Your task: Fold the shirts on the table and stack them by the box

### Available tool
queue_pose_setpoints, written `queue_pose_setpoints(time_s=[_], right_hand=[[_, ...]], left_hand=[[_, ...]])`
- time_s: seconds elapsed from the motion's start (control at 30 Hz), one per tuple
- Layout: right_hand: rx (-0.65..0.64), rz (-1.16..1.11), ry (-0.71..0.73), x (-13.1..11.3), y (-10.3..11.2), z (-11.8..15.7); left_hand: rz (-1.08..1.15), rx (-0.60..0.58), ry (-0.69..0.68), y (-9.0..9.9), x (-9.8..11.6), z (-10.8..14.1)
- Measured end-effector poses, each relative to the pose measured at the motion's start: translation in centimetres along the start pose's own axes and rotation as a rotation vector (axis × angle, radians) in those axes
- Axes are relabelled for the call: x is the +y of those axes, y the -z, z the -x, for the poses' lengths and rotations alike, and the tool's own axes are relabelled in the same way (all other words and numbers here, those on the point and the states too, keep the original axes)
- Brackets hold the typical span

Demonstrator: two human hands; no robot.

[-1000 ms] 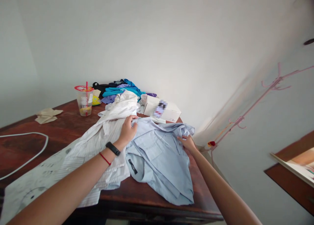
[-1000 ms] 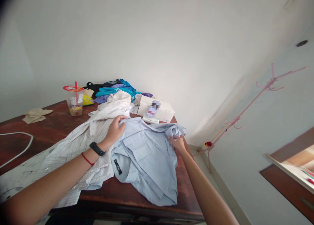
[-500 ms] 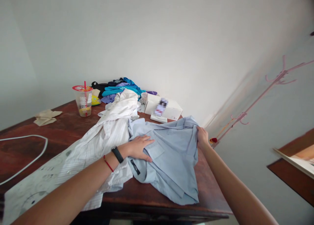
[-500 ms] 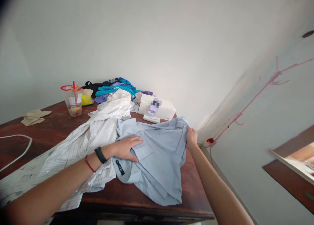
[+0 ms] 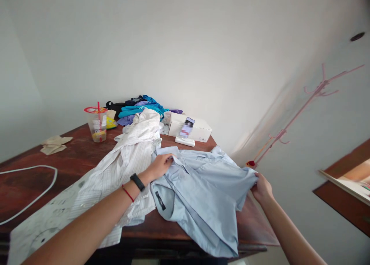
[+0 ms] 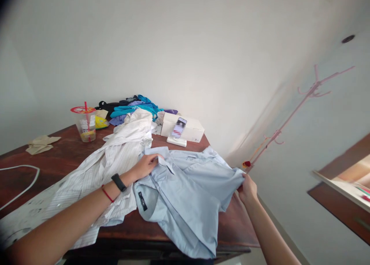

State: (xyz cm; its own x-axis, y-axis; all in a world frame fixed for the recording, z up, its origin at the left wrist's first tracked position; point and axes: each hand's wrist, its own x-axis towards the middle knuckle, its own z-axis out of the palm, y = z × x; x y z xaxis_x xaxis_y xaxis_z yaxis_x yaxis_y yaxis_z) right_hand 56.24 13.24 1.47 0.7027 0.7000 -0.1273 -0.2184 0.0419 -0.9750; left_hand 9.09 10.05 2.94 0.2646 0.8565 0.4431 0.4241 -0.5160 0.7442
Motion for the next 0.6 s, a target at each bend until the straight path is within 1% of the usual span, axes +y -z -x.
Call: queue_pose_setpoints(time_s=[0.03, 0.07, 0.17, 0.23, 0.27, 0.3, 0.37, 0.4, 0.5, 0.6], right_hand=[[0.029, -0.022, -0.026, -0.1, 1.0, 0.1], [0.024, -0.028, -0.036, -0.3, 1.9, 0.2], [-0.031, 0.017, -0.043, -0.9, 4.6, 0.6], [-0.075, 0.073, -0.05, -1.2, 6.4, 1.3], [-0.109, 0.108, -0.057, -1.3, 7.2, 1.8], [-0.156, 0.158, -0.067, -1.4, 8.0, 2.4], [-0.281, 0.324, -0.077, -1.4, 9.4, 3.7], [-0.353, 0.445, -0.068, -1.4, 10.0, 4.5], [-0.564, 0.861, 0.045, -1.5, 11.1, 6.9], [-0.752, 1.201, 0.16, -2.4, 11.5, 9.9]], left_hand=[[0.05, 0.074, 0.005, 0.3, 0.3, -0.2], [0.106, 0.164, 0.013, 0.7, 0.5, -0.5], [0.298, 0.498, 0.072, 2.3, 1.3, -1.6], [0.529, 0.715, 0.161, 3.8, 2.1, -2.5], [0.669, 0.789, 0.213, 4.7, 2.7, -2.8], [0.805, 0.84, 0.262, 5.7, 3.5, -3.0], [1.009, 0.895, 0.341, 7.8, 5.2, -3.1], [1.062, 0.917, 0.367, 9.0, 6.1, -2.8], [1.098, 0.948, 0.404, 12.0, 9.2, -1.1], [1.059, 0.906, 0.402, 14.0, 12.4, 1.9]])
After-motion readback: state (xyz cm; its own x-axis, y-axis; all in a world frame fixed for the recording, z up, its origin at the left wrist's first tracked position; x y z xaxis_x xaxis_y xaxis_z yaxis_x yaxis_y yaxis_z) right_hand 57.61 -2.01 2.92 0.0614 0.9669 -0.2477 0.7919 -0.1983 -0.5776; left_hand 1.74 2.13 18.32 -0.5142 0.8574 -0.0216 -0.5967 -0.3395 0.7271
